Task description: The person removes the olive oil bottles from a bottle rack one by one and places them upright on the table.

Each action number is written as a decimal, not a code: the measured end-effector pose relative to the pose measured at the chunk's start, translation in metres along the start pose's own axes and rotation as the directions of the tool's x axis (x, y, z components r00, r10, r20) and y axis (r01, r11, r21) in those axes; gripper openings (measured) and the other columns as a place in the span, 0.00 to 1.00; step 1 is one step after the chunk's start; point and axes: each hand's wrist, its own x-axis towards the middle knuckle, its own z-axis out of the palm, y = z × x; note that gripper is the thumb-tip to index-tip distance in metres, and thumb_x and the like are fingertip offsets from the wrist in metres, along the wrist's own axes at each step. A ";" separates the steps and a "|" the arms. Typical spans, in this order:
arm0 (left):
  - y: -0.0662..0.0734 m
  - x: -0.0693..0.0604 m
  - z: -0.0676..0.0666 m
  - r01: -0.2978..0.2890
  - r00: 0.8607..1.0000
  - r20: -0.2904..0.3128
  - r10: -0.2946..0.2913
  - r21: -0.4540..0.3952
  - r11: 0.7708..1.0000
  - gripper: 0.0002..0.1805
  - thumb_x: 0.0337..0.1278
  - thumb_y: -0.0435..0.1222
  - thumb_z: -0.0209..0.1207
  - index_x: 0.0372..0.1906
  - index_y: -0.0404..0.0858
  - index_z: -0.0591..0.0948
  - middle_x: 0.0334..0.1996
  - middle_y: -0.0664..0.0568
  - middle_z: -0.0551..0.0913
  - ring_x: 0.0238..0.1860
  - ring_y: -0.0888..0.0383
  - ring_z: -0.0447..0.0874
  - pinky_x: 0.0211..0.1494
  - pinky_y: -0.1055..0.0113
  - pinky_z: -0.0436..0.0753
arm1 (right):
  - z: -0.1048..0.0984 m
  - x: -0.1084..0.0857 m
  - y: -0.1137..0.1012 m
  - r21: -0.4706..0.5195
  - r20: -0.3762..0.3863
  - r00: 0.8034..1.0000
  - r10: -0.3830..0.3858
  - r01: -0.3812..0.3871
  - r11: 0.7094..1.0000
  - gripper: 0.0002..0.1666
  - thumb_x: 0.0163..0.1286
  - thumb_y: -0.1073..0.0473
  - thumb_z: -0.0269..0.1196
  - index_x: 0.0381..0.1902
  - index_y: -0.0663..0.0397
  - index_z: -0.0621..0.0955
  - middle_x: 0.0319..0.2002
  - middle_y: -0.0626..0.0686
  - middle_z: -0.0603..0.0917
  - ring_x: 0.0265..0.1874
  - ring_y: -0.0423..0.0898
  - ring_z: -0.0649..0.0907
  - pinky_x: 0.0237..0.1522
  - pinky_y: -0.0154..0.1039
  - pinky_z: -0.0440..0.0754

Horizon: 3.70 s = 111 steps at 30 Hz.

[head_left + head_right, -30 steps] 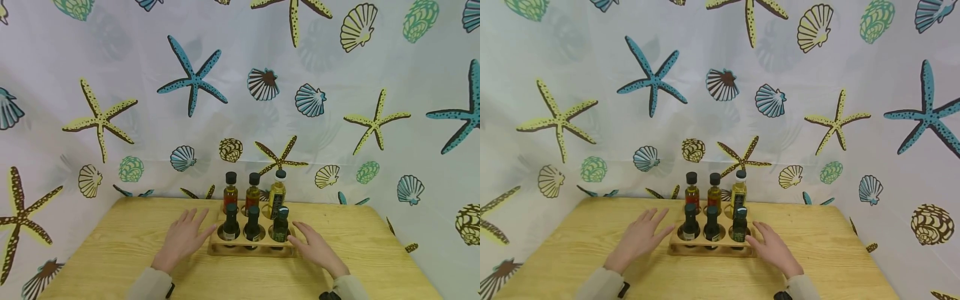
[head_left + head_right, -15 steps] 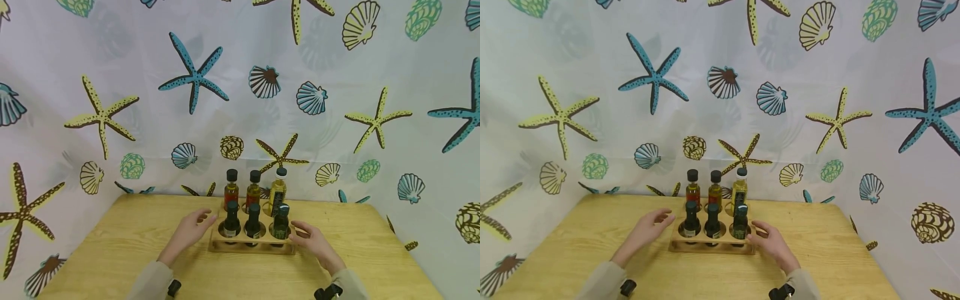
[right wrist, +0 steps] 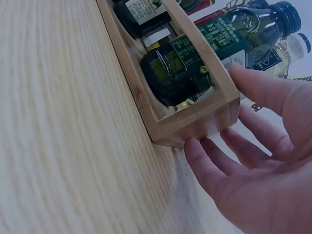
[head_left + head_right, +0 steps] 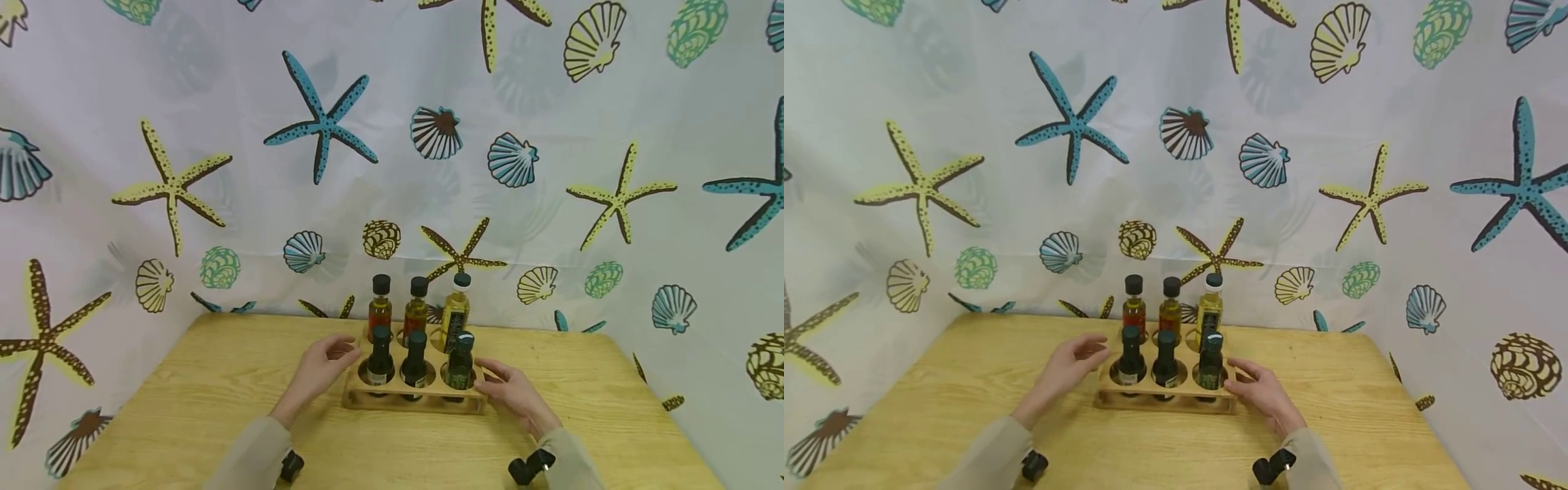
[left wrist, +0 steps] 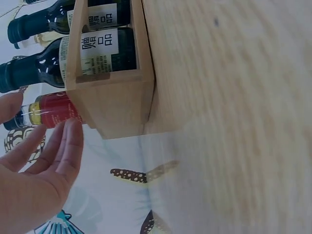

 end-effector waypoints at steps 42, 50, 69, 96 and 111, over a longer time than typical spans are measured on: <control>-0.002 0.012 0.031 0.072 0.990 0.139 -0.039 -0.246 0.967 0.29 0.57 0.38 0.68 0.64 0.39 0.76 0.56 0.43 0.81 0.55 0.49 0.80 0.57 0.54 0.80 | -0.007 0.007 0.014 0.048 0.105 0.994 0.034 -0.039 0.998 0.38 0.67 0.58 0.66 0.73 0.49 0.67 0.78 0.58 0.50 0.76 0.63 0.51 0.56 0.38 0.75; -0.002 0.015 0.028 0.072 0.986 0.162 -0.031 -0.251 0.965 0.28 0.58 0.39 0.67 0.64 0.38 0.76 0.56 0.42 0.81 0.55 0.49 0.80 0.57 0.56 0.80 | -0.007 0.010 0.008 0.065 0.115 0.993 -0.003 -0.004 0.998 0.36 0.70 0.60 0.63 0.74 0.49 0.66 0.78 0.58 0.51 0.75 0.61 0.56 0.49 0.34 0.76; 0.003 0.017 0.032 0.041 0.971 0.238 0.001 -0.172 0.984 0.26 0.65 0.42 0.61 0.65 0.40 0.74 0.55 0.45 0.79 0.51 0.52 0.78 0.50 0.60 0.78 | -0.010 0.012 0.008 0.096 0.132 0.991 -0.024 0.011 0.995 0.38 0.69 0.60 0.64 0.74 0.51 0.64 0.78 0.59 0.48 0.76 0.61 0.54 0.54 0.35 0.78; 0.010 0.021 0.036 0.131 0.978 0.186 -0.089 -0.228 0.965 0.26 0.58 0.39 0.68 0.63 0.43 0.79 0.53 0.48 0.83 0.53 0.52 0.80 0.56 0.53 0.79 | -0.010 0.011 0.011 0.077 0.120 0.993 -0.008 -0.001 0.997 0.39 0.69 0.58 0.64 0.75 0.50 0.64 0.79 0.57 0.49 0.76 0.61 0.52 0.64 0.46 0.72; 0.004 0.018 0.034 0.139 0.976 0.199 -0.088 -0.259 0.956 0.27 0.56 0.40 0.68 0.62 0.44 0.79 0.52 0.48 0.84 0.53 0.53 0.80 0.56 0.54 0.79 | -0.006 0.011 0.012 0.097 0.131 0.991 0.005 -0.017 0.995 0.40 0.68 0.57 0.65 0.75 0.51 0.63 0.79 0.59 0.47 0.76 0.63 0.51 0.71 0.59 0.61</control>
